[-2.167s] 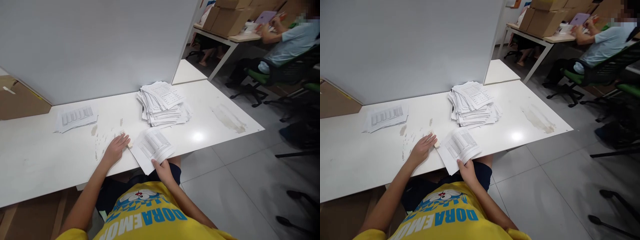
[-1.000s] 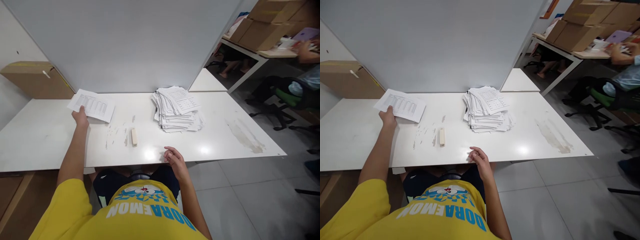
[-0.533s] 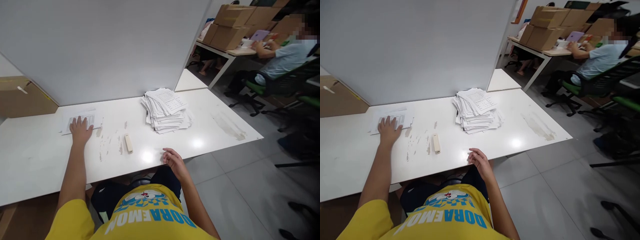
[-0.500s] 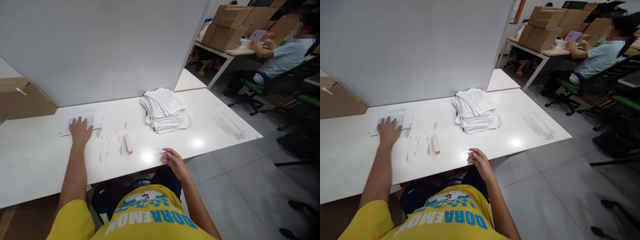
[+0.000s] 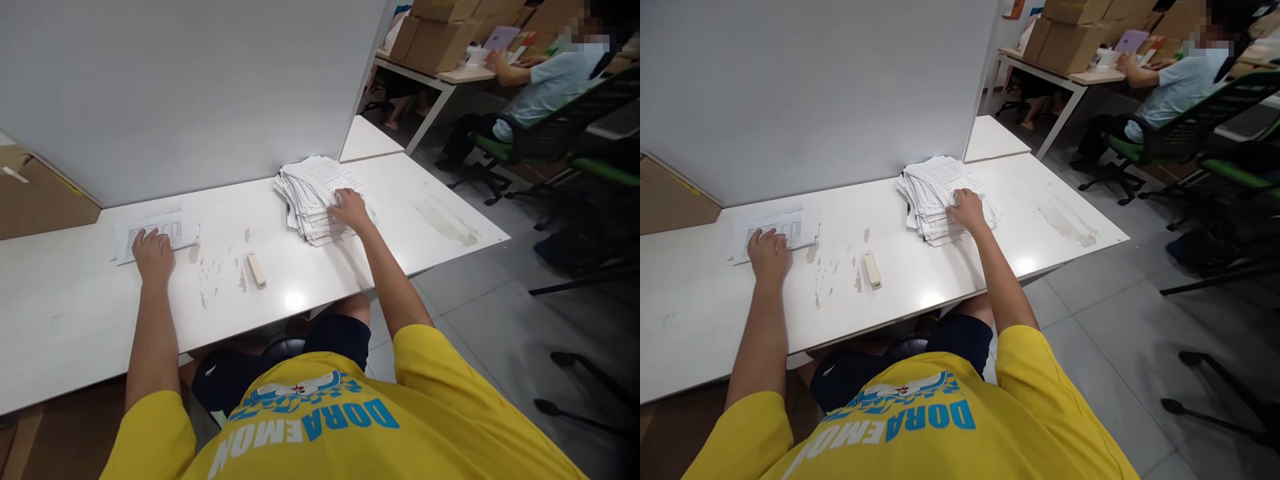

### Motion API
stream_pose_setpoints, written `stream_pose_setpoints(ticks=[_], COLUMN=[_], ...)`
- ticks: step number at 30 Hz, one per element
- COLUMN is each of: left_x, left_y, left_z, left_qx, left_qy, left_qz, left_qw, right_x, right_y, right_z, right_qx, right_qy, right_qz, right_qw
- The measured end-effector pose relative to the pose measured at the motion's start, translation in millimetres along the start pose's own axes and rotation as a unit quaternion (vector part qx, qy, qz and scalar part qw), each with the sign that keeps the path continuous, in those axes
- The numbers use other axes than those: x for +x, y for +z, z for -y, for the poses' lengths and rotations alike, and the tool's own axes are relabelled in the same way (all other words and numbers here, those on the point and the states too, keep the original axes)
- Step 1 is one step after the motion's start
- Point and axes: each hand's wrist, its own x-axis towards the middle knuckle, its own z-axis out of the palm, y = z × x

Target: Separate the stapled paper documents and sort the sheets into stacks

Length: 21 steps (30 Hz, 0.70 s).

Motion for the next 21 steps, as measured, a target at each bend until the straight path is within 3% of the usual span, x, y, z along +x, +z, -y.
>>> stream_pose_setpoints(ticks=[2, 9, 16, 21], left_x=[0.9, 0.6, -6.1, -9.8], left_y=[0.8, 5.0, 1.1, -5.0], left_z=[1.9, 10.1, 7.4, -1.2], left_qx=[-0.009, -0.02, 0.013, 0.025], left_qy=[0.01, 0.027, 0.009, 0.001], left_qz=[-0.012, -0.038, -0.03, -0.026], left_qw=[1.0, 0.999, 0.999, 0.999], right_x=[7.2, -6.3, -26.8, -24.9], right_y=[3.9, 5.2, 19.5, 38.5], right_z=[-5.4, -24.0, -31.2, -32.5], right_qx=[-0.006, 0.056, 0.06, 0.041], right_qy=[0.0, -0.048, -0.075, -0.059], right_qz=[0.008, -0.061, -0.19, -0.166], right_qw=[1.0, 0.995, 0.977, 0.984])
